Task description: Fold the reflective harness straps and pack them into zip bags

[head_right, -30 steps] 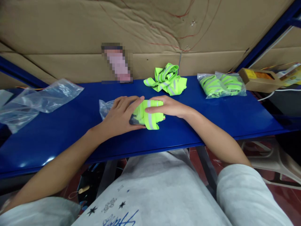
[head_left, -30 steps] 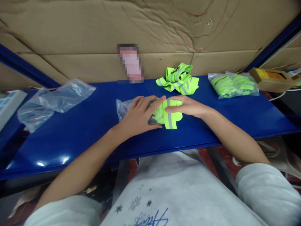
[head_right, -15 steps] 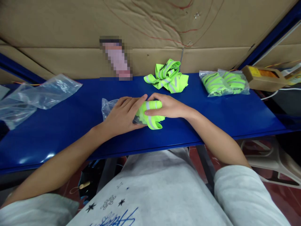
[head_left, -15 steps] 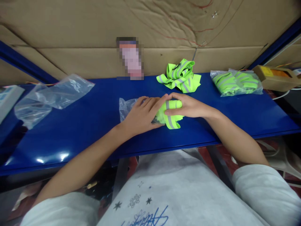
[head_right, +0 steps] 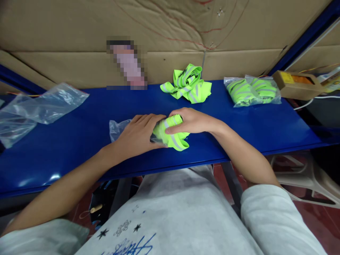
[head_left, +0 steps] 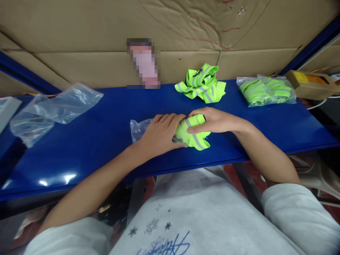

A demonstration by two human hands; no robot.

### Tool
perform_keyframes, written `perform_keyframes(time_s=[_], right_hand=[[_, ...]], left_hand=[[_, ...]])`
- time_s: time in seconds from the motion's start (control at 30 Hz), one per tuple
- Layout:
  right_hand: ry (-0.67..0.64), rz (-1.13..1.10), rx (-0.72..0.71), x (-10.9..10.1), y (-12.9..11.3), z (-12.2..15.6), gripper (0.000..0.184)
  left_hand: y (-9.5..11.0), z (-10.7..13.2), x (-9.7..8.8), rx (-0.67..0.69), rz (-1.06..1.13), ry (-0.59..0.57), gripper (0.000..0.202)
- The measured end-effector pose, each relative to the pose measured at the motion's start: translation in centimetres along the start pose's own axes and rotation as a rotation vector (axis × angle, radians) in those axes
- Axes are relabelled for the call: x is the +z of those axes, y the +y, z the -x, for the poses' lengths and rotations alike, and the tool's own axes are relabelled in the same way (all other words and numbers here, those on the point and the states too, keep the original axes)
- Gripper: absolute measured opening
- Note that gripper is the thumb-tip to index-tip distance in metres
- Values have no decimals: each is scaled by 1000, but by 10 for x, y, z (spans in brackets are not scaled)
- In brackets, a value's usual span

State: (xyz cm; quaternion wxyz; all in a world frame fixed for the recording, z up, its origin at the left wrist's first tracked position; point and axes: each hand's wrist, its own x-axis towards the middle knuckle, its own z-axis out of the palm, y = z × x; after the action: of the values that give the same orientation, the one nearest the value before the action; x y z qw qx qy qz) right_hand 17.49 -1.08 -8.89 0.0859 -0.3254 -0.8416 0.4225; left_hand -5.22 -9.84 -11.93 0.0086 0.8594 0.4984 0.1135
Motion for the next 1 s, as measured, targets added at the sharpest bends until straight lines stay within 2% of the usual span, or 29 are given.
perform_keyframes(time_s=[0.2, 0.3, 0.4, 0.5, 0.63, 0.8, 0.9, 1.0], right_hand=[[153, -405, 5, 20, 9, -14, 50], [231, -442, -66, 30, 15, -21, 54], [159, -380, -155, 31, 20, -22, 49], [40, -368, -202, 28, 23, -20, 45], [34, -425, -198, 27, 24, -20, 45], [162, -522, -81, 23, 20, -20, 48], [189, -555, -12, 21, 16, -19, 50], [143, -561, -11, 22, 15, -17, 54]], left_hand=[[-4, 0, 4, -57, -31, 100, 110], [-6, -1, 6, -112, -33, 131, 105], [-7, -1, 7, -118, -19, 96, 103], [-10, 0, 6, -47, 15, 36, 112], [-17, 2, 1, 6, 5, 22, 124], [-23, 4, -5, -40, -101, 149, 113], [-24, 4, -7, -36, -102, 143, 101], [-25, 3, -7, -36, -96, 124, 90]])
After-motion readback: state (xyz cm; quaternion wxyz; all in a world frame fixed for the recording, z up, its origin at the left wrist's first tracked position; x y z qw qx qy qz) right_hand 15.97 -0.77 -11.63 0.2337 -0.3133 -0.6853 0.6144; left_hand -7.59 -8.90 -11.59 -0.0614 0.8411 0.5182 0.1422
